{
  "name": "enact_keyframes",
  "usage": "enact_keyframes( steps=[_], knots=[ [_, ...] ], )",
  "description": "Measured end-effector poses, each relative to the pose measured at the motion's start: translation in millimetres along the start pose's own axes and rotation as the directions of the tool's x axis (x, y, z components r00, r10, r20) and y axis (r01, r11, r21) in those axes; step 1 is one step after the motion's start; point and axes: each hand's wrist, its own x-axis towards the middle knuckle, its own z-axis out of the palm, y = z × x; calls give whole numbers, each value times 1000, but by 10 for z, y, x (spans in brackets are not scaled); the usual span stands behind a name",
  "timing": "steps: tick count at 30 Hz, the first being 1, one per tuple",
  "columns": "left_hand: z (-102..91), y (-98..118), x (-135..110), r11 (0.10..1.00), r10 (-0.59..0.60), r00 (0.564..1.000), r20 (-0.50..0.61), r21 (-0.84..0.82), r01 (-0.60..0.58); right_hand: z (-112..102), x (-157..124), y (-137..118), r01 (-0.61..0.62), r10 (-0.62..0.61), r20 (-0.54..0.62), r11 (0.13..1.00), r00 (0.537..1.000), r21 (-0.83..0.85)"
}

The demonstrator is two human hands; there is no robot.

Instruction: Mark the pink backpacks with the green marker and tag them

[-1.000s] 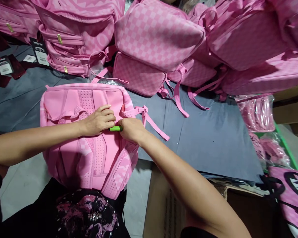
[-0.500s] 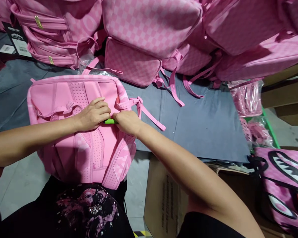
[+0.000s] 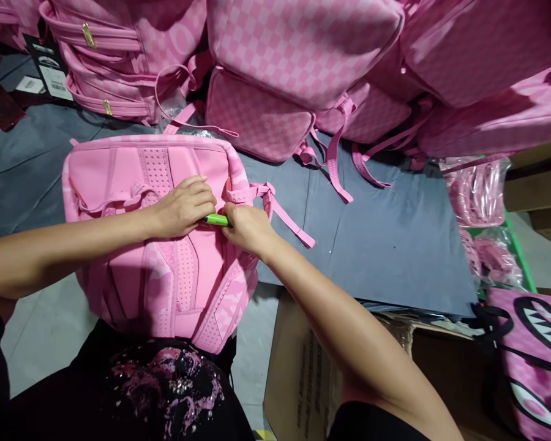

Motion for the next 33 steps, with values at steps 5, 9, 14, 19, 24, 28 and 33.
enact_keyframes(
  steps=[5, 9, 14, 19, 24, 28, 33],
  knots=[
    [5, 11, -8, 997, -59, 998, -6, -50, 59, 118, -43, -57, -74, 68, -106, 996, 992, -57],
    [9, 30, -27, 999, -34, 999, -32, -31, 33, 193, -187, 49, 70, -100, -147, 979, 984, -193],
    [11, 38, -55, 1000, -8, 999, -51, 23, 10, 184, -177, 174, 336, -422, -149, 852, 894, -401],
    [53, 16, -69, 999, 0, 999, -43, 53, 3, 113, 65, 152, 500, -553, -15, 764, 833, -409],
    [81, 16, -57, 1000, 6, 997, -71, 16, -5, 149, 169, 136, 479, -521, -1, 786, 853, -391],
    [-118, -101, 36, 994, -82, 997, 4, -73, 82, 214, 93, 166, 441, -478, 28, 787, 878, -431],
    [-353, -475, 60, 845, -534, 826, -181, -71, 531, 87, 150, 141, 333, -390, -36, 828, 920, -451]
  ],
)
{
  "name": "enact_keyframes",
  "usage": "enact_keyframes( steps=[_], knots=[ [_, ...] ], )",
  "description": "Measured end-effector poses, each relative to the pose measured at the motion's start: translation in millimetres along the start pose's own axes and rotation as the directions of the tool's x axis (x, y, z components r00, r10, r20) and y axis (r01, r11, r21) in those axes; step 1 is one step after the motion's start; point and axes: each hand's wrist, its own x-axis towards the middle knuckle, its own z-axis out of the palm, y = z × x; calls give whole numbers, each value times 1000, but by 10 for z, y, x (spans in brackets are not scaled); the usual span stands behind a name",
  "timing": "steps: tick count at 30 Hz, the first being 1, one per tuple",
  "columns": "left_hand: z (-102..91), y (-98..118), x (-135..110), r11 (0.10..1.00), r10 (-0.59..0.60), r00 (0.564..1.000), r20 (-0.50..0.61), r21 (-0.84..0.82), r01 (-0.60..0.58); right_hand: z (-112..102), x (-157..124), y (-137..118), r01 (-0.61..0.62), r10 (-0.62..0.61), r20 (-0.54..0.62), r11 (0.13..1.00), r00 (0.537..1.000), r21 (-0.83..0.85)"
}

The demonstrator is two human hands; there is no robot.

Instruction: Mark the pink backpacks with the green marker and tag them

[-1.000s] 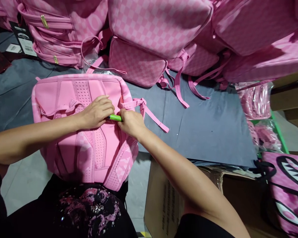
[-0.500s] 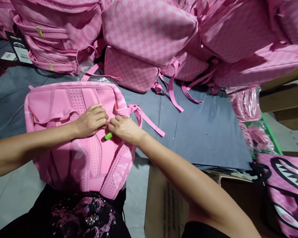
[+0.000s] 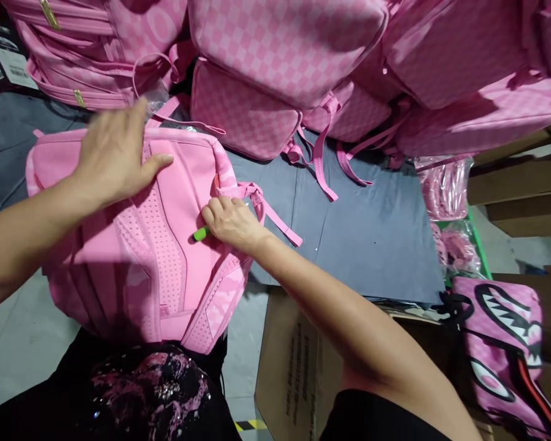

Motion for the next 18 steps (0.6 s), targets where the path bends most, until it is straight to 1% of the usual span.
enact_keyframes(
  steps=[1, 2, 4, 6, 7, 9, 10, 11, 12, 13, 14, 15, 16, 17, 18],
  knots=[
    [2, -75, 1, 1000, -5, 1000, -10, 24, 5, -53, 100, 23, -53, 54, -31, 999, 998, 10],
    [12, -148, -18, 999, 16, 1000, -9, 47, -16, -115, 228, 46, -113, 116, -75, 993, 991, 33],
    [23, -272, -97, 994, 76, 997, 1, 80, -76, -252, 515, 91, -211, 228, -172, 971, 958, 109],
    [-22, -350, -181, 991, 98, 995, 1, 86, -98, -395, 728, 128, -247, 290, -249, 950, 924, 190],
    [-69, -364, -212, 992, 94, 996, 3, 81, -94, -460, 767, 137, -250, 308, -277, 941, 910, 227],
    [-184, -324, -236, 995, 74, 997, 14, 65, -74, -561, 687, 118, -258, 361, -337, 914, 870, 313],
    [-234, -269, -231, 996, 65, 998, 17, 62, -66, -589, 581, 83, -275, 421, -378, 882, 825, 382],
    [-267, -193, -215, 995, 70, 997, 24, 65, -72, -596, 450, 29, -287, 505, -413, 826, 758, 485],
    [-277, -102, -192, 992, 97, 994, 40, 75, -100, -581, 310, -43, -278, 602, -423, 742, 678, 610],
    [-262, -2, -162, 984, 147, 986, 73, 90, -154, -543, 177, -129, -242, 698, -391, 624, 599, 743],
    [-223, 99, -129, 967, 215, 967, 135, 107, -230, -483, 61, -228, -189, 777, -320, 484, 542, 854],
    [-165, 194, -97, 941, 286, 933, 219, 119, -316, -405, -34, -332, -137, 834, -226, 335, 503, 932],
    [-97, 276, -70, 910, 343, 888, 307, 125, -395, -314, -107, -436, -94, 864, -128, 198, 487, 976],
    [-28, 344, -50, 880, 381, 841, 384, 127, -457, -216, -164, -532, -64, 875, -47, 88, 482, 994],
    [34, 397, -41, 857, 404, 800, 444, 124, -501, -119, -211, -615, -44, 881, 9, 14, 473, 999]
  ],
)
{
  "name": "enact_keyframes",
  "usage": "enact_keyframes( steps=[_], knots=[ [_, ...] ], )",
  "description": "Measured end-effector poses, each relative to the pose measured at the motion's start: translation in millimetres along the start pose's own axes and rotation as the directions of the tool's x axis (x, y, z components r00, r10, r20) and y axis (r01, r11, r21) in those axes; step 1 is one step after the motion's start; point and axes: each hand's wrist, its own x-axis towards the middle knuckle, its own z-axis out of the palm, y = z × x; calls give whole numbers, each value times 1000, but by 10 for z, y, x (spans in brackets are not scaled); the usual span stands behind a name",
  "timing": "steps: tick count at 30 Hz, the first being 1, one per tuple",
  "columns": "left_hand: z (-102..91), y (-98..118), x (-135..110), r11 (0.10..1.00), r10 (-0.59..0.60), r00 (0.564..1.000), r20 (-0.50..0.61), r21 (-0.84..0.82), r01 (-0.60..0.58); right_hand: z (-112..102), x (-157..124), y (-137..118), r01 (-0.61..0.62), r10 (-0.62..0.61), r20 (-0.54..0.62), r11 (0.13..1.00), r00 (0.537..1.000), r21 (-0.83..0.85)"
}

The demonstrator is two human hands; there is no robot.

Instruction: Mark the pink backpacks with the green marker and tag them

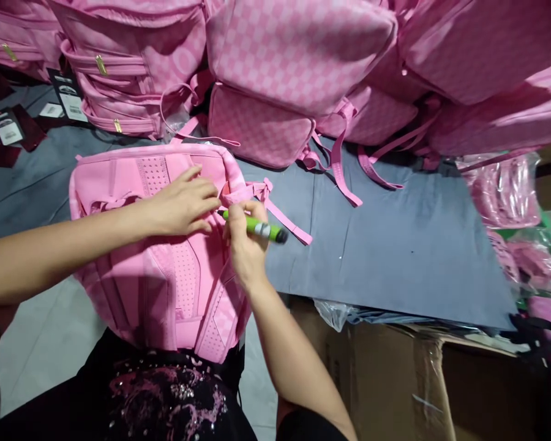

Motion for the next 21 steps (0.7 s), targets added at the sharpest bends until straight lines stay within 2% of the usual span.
enact_keyframes(
  steps=[2, 5, 9, 14, 17, 21],
  knots=[
    [53, 77, 50, 998, 57, 997, 51, 14, -57, -12, -133, 170, -58, 60, -22, 996, 998, 66],
    [75, 180, 5, 994, 111, 994, 7, 6, -111, -83, -209, 311, -130, 135, -69, 989, 988, 75],
    [109, 336, -109, 999, 38, 998, -51, 30, -37, -146, -197, 343, -135, 131, -113, 991, 985, -26],
    [204, 474, -218, 997, 73, 973, -217, 27, -69, -162, -230, 384, -151, 147, -52, 985, 988, -80],
    [222, 486, -249, 997, 78, 971, -225, 24, -74, -171, -253, 405, -123, 123, -2, 990, 992, -75],
    [239, 466, -237, 997, 66, 971, -231, 40, -59, -131, -223, 400, -89, 93, 15, 984, 996, -155]
  ],
)
